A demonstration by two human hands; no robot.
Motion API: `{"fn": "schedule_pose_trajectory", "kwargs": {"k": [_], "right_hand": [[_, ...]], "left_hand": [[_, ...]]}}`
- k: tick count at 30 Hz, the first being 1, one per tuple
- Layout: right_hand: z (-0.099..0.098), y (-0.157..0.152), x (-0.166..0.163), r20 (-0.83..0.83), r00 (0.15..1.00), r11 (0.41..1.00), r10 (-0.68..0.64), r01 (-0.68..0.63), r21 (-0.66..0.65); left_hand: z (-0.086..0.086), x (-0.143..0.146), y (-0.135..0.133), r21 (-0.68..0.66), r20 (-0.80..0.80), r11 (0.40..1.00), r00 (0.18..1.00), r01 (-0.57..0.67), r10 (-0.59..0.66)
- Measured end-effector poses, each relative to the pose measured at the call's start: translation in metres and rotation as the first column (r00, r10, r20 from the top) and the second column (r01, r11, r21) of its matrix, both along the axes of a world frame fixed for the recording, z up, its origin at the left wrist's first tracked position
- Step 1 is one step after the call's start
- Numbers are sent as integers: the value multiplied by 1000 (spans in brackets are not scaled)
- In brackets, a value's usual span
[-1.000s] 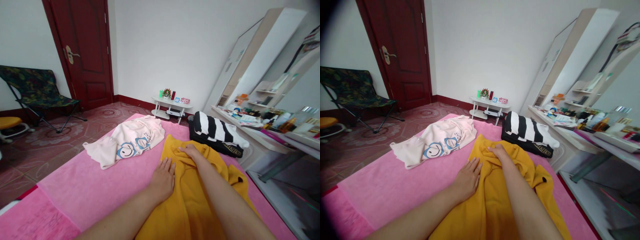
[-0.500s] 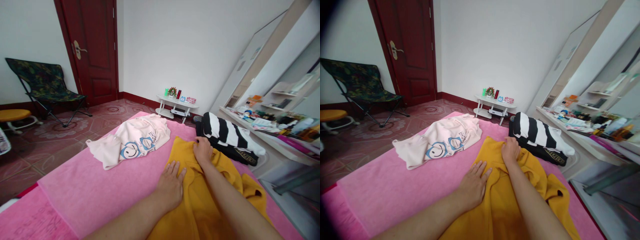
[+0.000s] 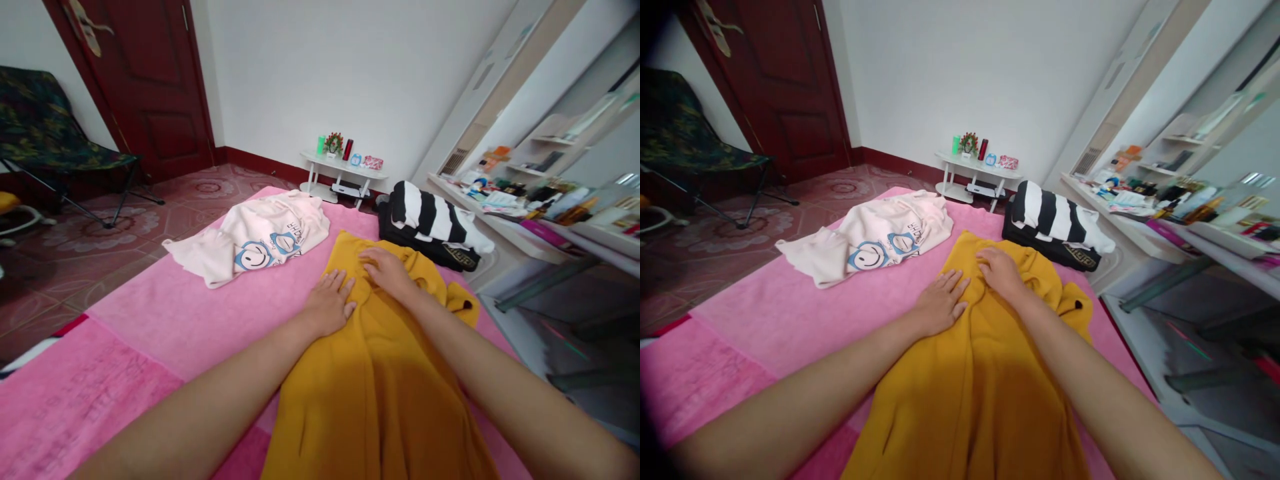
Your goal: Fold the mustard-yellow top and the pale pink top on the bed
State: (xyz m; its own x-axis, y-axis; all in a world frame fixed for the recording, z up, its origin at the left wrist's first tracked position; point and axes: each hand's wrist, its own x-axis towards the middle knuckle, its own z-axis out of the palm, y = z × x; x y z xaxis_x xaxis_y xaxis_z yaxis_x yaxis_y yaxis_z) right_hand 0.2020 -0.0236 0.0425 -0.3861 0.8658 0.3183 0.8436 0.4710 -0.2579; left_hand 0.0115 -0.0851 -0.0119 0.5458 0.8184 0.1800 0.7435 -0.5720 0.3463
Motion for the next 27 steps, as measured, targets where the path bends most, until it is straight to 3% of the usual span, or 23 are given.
{"fn": "schedule_pose_trajectory", "kwargs": {"k": [4, 7, 12, 17, 22, 25, 27], "right_hand": [[6, -87, -2, -44, 971, 971, 235, -233, 55], [1, -142, -5, 8, 950, 950, 311, -312, 27], [-6, -193, -12, 104, 917, 923, 385, -384, -30], [2, -209, -8, 14, 938, 937, 346, -346, 55], [4, -203, 5, 29, 959, 959, 281, -281, 24], [7, -177, 31, -7, 997, 983, 81, -79, 166], [10, -150, 58, -70, 992, 960, -106, 120, 252]], "left_hand": [[3, 0, -3, 1, -7, 1000, 1000, 8, -8], [4, -1, -5, 10, -14, 1000, 1000, 11, -10], [6, -4, -7, 18, -6, 999, 999, 34, -34], [15, -2, -20, 61, 96, 995, 992, 76, -81], [15, 5, -30, 14, 14, 974, 974, 227, -227], [13, 6, -30, 13, 10, 977, 977, 211, -211], [13, 6, -29, 17, 21, 979, 979, 203, -203]]}}
